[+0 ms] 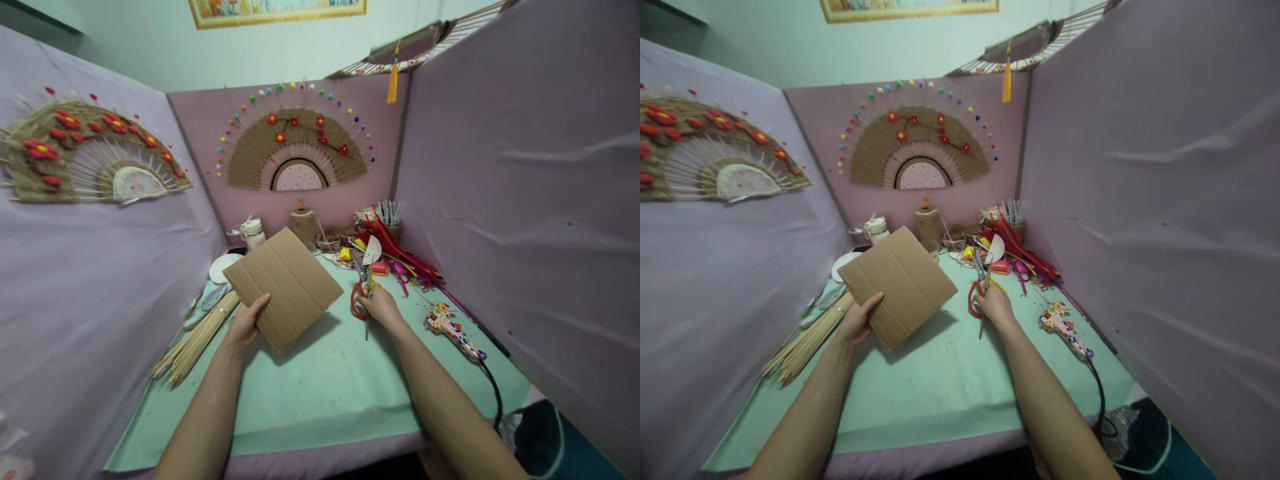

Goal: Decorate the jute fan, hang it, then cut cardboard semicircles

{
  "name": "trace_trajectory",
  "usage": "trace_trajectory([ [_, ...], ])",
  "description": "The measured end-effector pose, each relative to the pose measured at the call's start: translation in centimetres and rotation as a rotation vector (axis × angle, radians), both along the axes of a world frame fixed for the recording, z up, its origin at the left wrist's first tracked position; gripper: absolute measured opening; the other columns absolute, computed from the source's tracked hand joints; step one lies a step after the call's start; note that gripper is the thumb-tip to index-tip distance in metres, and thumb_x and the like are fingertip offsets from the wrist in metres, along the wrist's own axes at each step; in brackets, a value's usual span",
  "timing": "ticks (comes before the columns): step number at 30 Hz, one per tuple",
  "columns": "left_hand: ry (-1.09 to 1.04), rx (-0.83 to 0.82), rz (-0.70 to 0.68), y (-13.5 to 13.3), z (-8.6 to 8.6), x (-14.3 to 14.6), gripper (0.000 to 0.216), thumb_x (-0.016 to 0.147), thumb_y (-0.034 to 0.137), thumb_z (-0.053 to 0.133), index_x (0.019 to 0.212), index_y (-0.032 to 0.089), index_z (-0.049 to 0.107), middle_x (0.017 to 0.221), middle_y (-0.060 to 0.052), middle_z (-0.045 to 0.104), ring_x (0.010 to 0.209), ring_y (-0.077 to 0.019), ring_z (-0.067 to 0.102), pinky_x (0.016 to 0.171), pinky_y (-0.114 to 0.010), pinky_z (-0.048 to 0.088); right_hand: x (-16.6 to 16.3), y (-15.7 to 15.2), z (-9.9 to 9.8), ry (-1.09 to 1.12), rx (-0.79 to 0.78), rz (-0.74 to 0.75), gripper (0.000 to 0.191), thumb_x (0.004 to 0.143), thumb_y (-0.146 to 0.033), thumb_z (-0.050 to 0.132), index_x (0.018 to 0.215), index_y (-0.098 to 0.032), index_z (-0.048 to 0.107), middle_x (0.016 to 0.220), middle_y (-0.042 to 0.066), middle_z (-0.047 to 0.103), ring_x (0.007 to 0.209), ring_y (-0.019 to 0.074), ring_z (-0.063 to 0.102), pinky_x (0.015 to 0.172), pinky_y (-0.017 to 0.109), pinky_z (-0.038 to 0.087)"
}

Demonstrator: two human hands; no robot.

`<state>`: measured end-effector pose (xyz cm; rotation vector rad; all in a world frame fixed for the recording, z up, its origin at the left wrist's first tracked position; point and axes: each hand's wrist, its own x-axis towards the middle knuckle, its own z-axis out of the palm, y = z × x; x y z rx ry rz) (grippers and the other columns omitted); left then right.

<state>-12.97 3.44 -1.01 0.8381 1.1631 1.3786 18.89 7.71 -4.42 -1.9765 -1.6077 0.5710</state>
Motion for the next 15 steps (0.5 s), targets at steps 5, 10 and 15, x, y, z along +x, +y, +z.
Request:
trace_trajectory([
  [5,-0.050,0.015,0.066,0.2,0.1,-0.3,0.034,0.073,0.024,0.076,0.105,0.018,0.064,0.102,-0.007,0.076,0.093,-0.0228,0.071,0.081,-0.032,0.059,-0.1,-0.2,0.0,-0.112,-0.030,0.005,0.030,0.081,-0.034,0.061,0.103,-0.014,0.063,0.101,0.016,0.069,0.096,0.0279,0.065,0.069,0.031,0.041],
  [10,-0.102,0.046,0.063,0.3,0.1,-0.8,0.036,0.073,0.025,0.076,0.107,0.018,0.063,0.093,-0.005,0.077,0.092,-0.0225,0.072,0.086,-0.033,0.058,-0.6,-0.7,0.0,-0.196,-0.029,0.022,0.034,0.082,-0.031,0.060,0.107,-0.009,0.064,0.102,0.020,0.068,0.094,0.0292,0.065,0.069,0.032,0.041],
  [15,-0.097,0.084,-0.017,0.1,-0.2,-1.4,0.050,0.070,0.031,0.078,0.114,0.018,0.061,0.104,-0.008,0.076,0.103,-0.0269,0.069,0.092,-0.038,0.056,-0.8,-1.4,0.4,-0.252,0.028,0.052,0.033,0.086,-0.037,0.057,0.096,-0.008,0.069,0.106,0.024,0.065,0.102,0.0322,0.060,0.080,0.036,0.041],
])
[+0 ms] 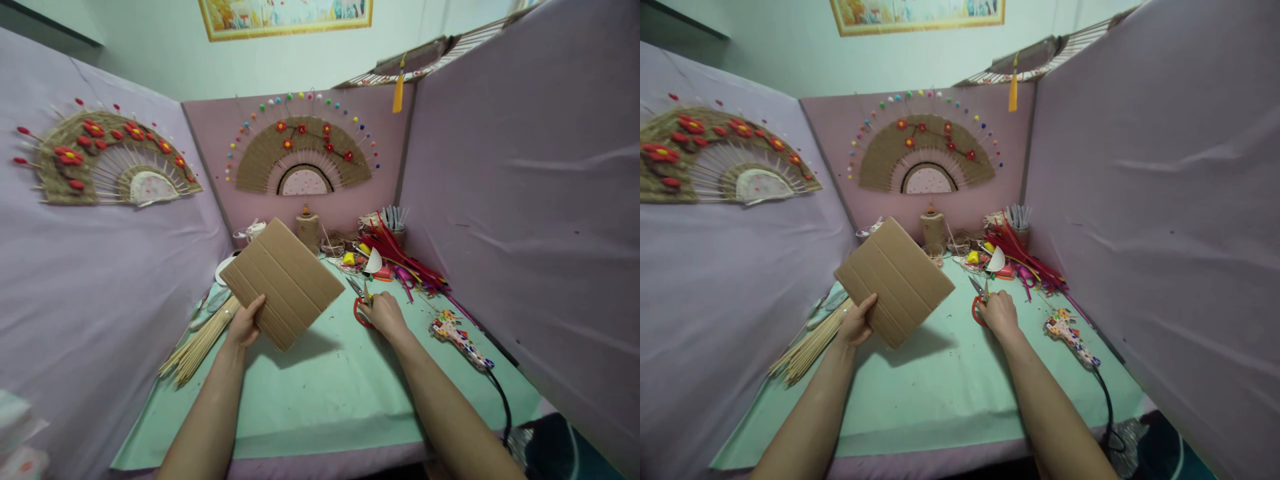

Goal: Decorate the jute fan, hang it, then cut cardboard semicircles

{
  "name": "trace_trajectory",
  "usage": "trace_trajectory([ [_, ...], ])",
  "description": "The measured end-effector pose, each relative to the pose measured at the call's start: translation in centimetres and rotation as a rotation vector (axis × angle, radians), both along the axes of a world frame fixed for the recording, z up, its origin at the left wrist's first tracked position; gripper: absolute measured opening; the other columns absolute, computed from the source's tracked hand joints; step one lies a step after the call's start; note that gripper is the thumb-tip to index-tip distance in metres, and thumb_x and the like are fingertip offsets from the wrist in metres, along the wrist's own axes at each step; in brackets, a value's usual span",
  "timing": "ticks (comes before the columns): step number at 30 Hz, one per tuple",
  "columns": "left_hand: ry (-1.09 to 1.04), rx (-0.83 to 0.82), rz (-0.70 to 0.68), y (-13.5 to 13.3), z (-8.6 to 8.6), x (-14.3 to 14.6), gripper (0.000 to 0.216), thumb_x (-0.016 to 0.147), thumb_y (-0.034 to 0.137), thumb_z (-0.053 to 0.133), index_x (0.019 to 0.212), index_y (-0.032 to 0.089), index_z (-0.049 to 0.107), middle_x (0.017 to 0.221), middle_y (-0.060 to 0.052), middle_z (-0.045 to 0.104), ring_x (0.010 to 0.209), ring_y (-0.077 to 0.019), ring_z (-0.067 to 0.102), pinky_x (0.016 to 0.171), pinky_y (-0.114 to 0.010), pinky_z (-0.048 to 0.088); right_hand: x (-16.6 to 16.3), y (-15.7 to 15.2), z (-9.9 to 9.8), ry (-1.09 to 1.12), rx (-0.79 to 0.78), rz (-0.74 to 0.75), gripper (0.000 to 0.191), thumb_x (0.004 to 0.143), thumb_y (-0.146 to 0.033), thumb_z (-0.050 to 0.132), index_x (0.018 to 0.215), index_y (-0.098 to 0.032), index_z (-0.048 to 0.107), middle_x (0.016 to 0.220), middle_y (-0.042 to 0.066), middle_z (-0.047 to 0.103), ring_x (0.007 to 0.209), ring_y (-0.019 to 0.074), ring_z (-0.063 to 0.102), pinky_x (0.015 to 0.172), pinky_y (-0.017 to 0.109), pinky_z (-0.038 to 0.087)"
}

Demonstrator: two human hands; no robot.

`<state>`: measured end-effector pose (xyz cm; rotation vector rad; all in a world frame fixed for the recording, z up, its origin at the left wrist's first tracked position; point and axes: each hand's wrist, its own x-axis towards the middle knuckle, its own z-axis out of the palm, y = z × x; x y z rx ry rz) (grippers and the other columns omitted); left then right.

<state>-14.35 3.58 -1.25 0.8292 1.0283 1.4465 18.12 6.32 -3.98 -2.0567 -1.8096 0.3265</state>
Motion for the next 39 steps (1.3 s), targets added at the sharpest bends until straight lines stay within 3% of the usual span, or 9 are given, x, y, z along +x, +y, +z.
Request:
trace_trajectory([
  [3,0.013,-0.001,-0.074,-0.2,-0.4,-0.1,0.055,0.066,0.036,0.081,0.113,0.018,0.061,0.109,-0.010,0.074,0.109,-0.0304,0.067,0.096,-0.041,0.053,0.1,0.0,0.6,0.144,0.174,0.009,0.034,0.086,-0.042,0.057,0.087,-0.011,0.070,0.105,0.021,0.066,0.108,0.0324,0.055,0.089,0.038,0.039],
  [5,0.015,-0.010,-0.141,-0.4,-0.7,0.0,0.056,0.062,0.038,0.084,0.109,0.017,0.063,0.107,-0.012,0.075,0.107,-0.0321,0.067,0.096,-0.043,0.053,-0.1,0.0,1.1,0.485,0.257,0.085,0.040,0.087,-0.051,0.053,0.086,-0.014,0.068,0.099,0.015,0.068,0.099,0.0274,0.058,0.086,0.036,0.041],
  [8,0.030,-0.041,-0.236,-0.6,-1.1,0.5,0.056,0.058,0.038,0.086,0.105,0.016,0.065,0.104,-0.012,0.075,0.099,-0.0320,0.070,0.090,-0.042,0.055,-0.7,-0.6,1.7,1.110,0.122,0.348,0.056,0.077,-0.072,0.054,0.085,-0.017,0.063,0.083,0.007,0.066,0.073,0.0182,0.058,0.068,0.030,0.043],
  [11,0.075,-0.076,-0.308,-0.7,-1.4,1.2,0.052,0.061,0.036,0.085,0.106,0.017,0.066,0.108,-0.013,0.074,0.099,-0.0313,0.070,0.087,-0.041,0.055,-1.2,-1.8,2.2,1.434,-0.111,0.578,0.060,0.059,-0.074,0.070,0.078,-0.018,0.059,0.067,0.000,0.058,0.056,0.0108,0.049,0.056,0.024,0.037],
  [16,0.137,-0.164,-0.424,-0.7,-2.0,2.0,0.053,0.065,0.035,0.083,0.110,0.014,0.065,0.109,-0.016,0.074,0.095,-0.0307,0.071,0.082,-0.039,0.056,-1.5,-3.1,2.7,1.519,-0.282,0.645,0.051,0.053,-0.052,0.085,0.072,-0.020,0.051,0.059,-0.008,0.050,0.047,0.0055,0.042,0.047,0.019,0.030],
  [27,0.115,-0.262,-0.470,-0.9,-2.0,1.9,0.048,0.062,0.028,0.085,0.103,0.011,0.067,0.096,-0.015,0.076,0.079,-0.0267,0.073,0.069,-0.033,0.058,-2.4,-2.5,2.6,1.512,-0.281,0.491,0.042,0.073,-0.059,0.066,0.077,-0.020,0.051,0.054,-0.009,0.046,0.040,0.0052,0.035,0.037,0.017,0.021],
  [30,0.076,-0.309,-0.464,-0.4,-2.2,1.2,0.043,0.068,0.025,0.080,0.106,0.010,0.065,0.095,-0.014,0.077,0.077,-0.0262,0.074,0.069,-0.034,0.058,-2.4,-1.9,1.8,1.433,-0.197,0.426,0.036,0.073,-0.052,0.068,0.072,-0.019,0.052,0.054,-0.009,0.046,0.042,0.0053,0.038,0.037,0.016,0.025],
  [34,-0.199,-0.268,-0.469,0.5,-1.9,0.0,0.051,0.082,0.053,0.065,0.110,0.011,0.064,0.089,-0.012,0.077,0.083,-0.0267,0.074,0.075,-0.035,0.058,-2.4,-0.8,0.9,1.461,-0.074,0.253,0.032,0.073,-0.048,0.070,0.071,-0.019,0.056,0.056,-0.006,0.055,0.046,0.0075,0.048,0.040,0.017,0.037],
  [39,-0.368,-0.071,-0.501,0.6,-1.4,1.2,0.071,0.071,0.065,0.070,0.117,0.012,0.061,0.117,-0.017,0.070,0.109,-0.0273,0.067,0.094,-0.038,0.053,-2.5,-0.2,0.5,1.668,-0.088,0.172,0.021,0.075,-0.031,0.073,0.081,-0.021,0.056,0.080,0.000,0.071,0.068,0.0113,0.068,0.064,0.022,0.057],
])
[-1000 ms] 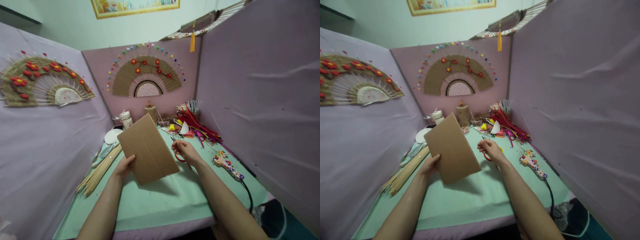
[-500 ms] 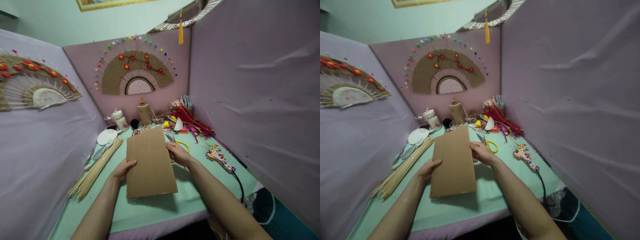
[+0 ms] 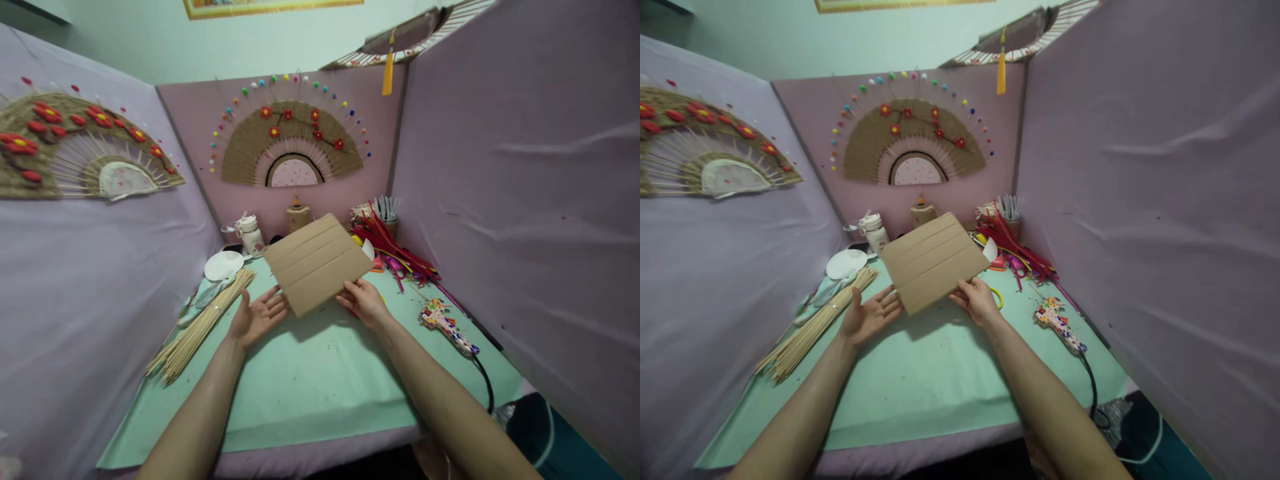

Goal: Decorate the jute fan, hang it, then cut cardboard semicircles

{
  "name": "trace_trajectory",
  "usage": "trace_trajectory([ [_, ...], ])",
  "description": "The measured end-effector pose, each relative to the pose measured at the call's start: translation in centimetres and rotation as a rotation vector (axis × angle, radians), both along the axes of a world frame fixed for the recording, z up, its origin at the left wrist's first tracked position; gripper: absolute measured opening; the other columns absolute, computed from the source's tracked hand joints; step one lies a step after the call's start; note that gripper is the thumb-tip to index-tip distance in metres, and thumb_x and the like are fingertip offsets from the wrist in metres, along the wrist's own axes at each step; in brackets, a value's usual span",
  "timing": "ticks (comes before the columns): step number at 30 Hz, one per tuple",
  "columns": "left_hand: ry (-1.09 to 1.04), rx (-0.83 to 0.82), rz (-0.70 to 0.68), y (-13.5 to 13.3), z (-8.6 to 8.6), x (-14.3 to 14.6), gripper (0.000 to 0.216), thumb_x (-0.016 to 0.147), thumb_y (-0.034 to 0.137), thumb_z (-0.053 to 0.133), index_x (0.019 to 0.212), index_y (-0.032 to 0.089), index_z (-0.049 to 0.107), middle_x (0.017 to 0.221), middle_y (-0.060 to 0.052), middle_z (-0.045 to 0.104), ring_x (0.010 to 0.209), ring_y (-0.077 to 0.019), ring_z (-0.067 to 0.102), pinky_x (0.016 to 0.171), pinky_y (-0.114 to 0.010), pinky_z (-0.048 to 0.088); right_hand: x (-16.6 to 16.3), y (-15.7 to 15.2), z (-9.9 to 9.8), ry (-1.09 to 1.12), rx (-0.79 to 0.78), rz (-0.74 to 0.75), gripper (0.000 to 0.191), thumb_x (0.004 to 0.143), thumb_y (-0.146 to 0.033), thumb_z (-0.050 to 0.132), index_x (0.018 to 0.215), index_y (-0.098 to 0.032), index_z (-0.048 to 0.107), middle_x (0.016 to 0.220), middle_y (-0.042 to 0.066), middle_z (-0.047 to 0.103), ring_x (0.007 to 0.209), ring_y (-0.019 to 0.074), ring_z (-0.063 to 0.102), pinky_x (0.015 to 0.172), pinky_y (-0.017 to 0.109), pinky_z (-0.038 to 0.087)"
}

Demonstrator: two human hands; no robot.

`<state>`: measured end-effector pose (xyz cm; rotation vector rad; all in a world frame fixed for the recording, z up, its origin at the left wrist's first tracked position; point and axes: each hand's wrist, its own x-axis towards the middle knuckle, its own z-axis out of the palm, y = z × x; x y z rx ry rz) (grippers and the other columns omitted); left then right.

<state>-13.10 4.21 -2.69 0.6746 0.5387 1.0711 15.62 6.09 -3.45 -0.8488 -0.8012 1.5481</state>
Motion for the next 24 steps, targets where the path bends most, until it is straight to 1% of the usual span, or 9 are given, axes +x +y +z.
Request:
trace_trajectory([
  [2,0.090,0.004,-0.008,-0.3,-0.3,1.3,0.065,0.069,0.053,0.079,0.118,0.014,0.060,0.119,-0.015,0.069,0.108,-0.0251,0.067,0.097,-0.039,0.051,-0.3,0.0,-0.3,0.072,-0.026,0.033,0.020,0.074,-0.023,0.076,0.082,-0.020,0.058,0.083,0.002,0.073,0.072,0.0117,0.070,0.070,0.022,0.059],
  [4,0.200,0.003,0.048,-0.6,-0.8,2.6,0.054,0.069,0.041,0.082,0.112,0.016,0.062,0.115,-0.013,0.071,0.105,-0.0233,0.068,0.097,-0.038,0.051,-0.8,-0.1,-0.8,0.082,-0.029,0.065,0.020,0.074,-0.021,0.076,0.084,-0.019,0.059,0.083,0.002,0.073,0.072,0.0117,0.070,0.070,0.023,0.060],
  [8,0.335,0.040,0.159,-0.8,-1.1,3.6,0.043,0.066,0.028,0.085,0.102,0.013,0.065,0.110,-0.014,0.073,0.106,-0.0265,0.068,0.095,-0.038,0.053,-1.8,-0.3,-1.5,0.052,-0.002,0.123,0.025,0.071,-0.023,0.078,0.085,-0.019,0.058,0.087,0.003,0.073,0.076,0.0129,0.071,0.071,0.024,0.060],
  [10,0.356,0.061,0.191,-0.6,-0.9,3.3,0.045,0.064,0.027,0.085,0.102,0.012,0.065,0.108,-0.015,0.074,0.106,-0.0281,0.068,0.094,-0.038,0.054,-1.9,-0.2,-1.6,-0.009,0.047,0.129,0.025,0.069,-0.025,0.076,0.086,-0.020,0.059,0.089,0.003,0.073,0.079,0.0139,0.071,0.071,0.026,0.059],
  [12,0.363,0.072,0.250,-0.2,-0.7,2.5,0.048,0.063,0.028,0.086,0.103,0.012,0.065,0.106,-0.014,0.074,0.104,-0.0282,0.069,0.091,-0.038,0.056,-1.8,-0.1,-1.6,-0.145,0.119,0.075,0.019,0.068,-0.024,0.071,0.084,-0.020,0.061,0.084,0.002,0.071,0.074,0.0133,0.068,0.065,0.025,0.057],
  [15,0.370,0.089,0.354,0.5,-0.6,1.3,0.048,0.062,0.030,0.086,0.101,0.013,0.064,0.105,-0.013,0.075,0.102,-0.0285,0.069,0.088,-0.039,0.057,-1.2,0.2,-1.6,-0.347,0.178,-0.053,0.004,0.067,-0.023,0.057,0.067,-0.019,0.058,0.055,-0.004,0.056,0.048,0.0080,0.051,0.045,0.018,0.041],
  [17,0.381,0.104,0.412,0.9,-0.6,0.7,0.047,0.061,0.030,0.086,0.100,0.013,0.064,0.103,-0.013,0.075,0.103,-0.0291,0.069,0.088,-0.039,0.058,-0.9,0.3,-1.7,-0.406,0.182,-0.102,0.010,0.067,-0.024,0.051,0.058,-0.019,0.053,0.044,-0.007,0.041,0.040,0.0065,0.035,0.039,0.018,0.027],
  [19,0.398,0.111,0.461,1.1,-0.7,0.4,0.046,0.060,0.030,0.086,0.096,0.013,0.064,0.100,-0.013,0.075,0.103,-0.0291,0.069,0.088,-0.039,0.057,-0.7,0.3,-1.7,-0.466,0.190,-0.137,0.016,0.069,-0.028,0.048,0.055,-0.020,0.048,0.042,-0.008,0.033,0.039,0.0069,0.029,0.038,0.020,0.021],
  [24,0.412,0.120,0.453,1.0,-0.6,0.4,0.053,0.059,0.031,0.087,0.103,0.014,0.063,0.105,-0.012,0.074,0.104,-0.0273,0.068,0.087,-0.037,0.056,-0.3,0.6,-1.6,-0.655,0.194,-0.217,0.034,0.078,-0.047,0.045,0.055,-0.023,0.038,0.048,-0.006,0.038,0.042,0.0092,0.032,0.042,0.023,0.026],
])
